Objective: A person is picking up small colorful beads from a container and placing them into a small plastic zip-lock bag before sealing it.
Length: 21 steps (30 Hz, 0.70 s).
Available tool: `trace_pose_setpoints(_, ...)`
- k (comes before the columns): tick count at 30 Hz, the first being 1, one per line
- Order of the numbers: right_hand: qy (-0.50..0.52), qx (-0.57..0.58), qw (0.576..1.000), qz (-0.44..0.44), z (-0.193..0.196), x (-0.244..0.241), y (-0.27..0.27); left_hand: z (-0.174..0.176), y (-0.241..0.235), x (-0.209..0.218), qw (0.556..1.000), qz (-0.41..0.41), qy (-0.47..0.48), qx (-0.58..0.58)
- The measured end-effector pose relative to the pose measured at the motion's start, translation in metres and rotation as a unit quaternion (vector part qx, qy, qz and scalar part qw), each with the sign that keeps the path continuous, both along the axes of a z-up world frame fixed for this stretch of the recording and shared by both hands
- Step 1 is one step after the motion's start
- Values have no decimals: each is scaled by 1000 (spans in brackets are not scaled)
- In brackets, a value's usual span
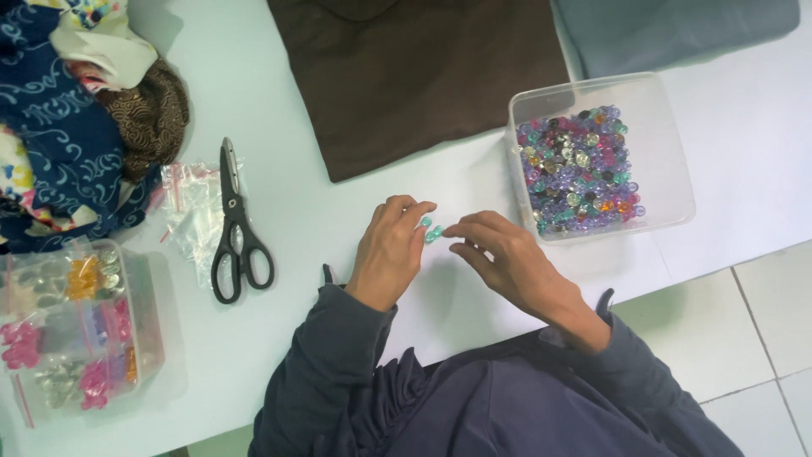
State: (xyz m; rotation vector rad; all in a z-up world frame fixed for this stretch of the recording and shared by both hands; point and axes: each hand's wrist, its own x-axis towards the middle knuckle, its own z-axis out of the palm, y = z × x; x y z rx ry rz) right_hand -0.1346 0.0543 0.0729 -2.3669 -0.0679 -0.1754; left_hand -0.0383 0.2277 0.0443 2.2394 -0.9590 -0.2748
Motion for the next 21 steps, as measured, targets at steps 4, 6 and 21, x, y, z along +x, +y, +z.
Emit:
trace_pose_setpoints(4,-32,28,999,2,31,-20,-38,24,-33,-7,996,-41,-23,-76)
trace_pose_setpoints(6,-39,-25,998,-36,45,-26,-66,31,-57,-13,989,-75,-74,-106)
trace_pose_setpoints(21,263,-357,895,-58,-19,1,-153,-11,-203,-23,946,-189,-189,182)
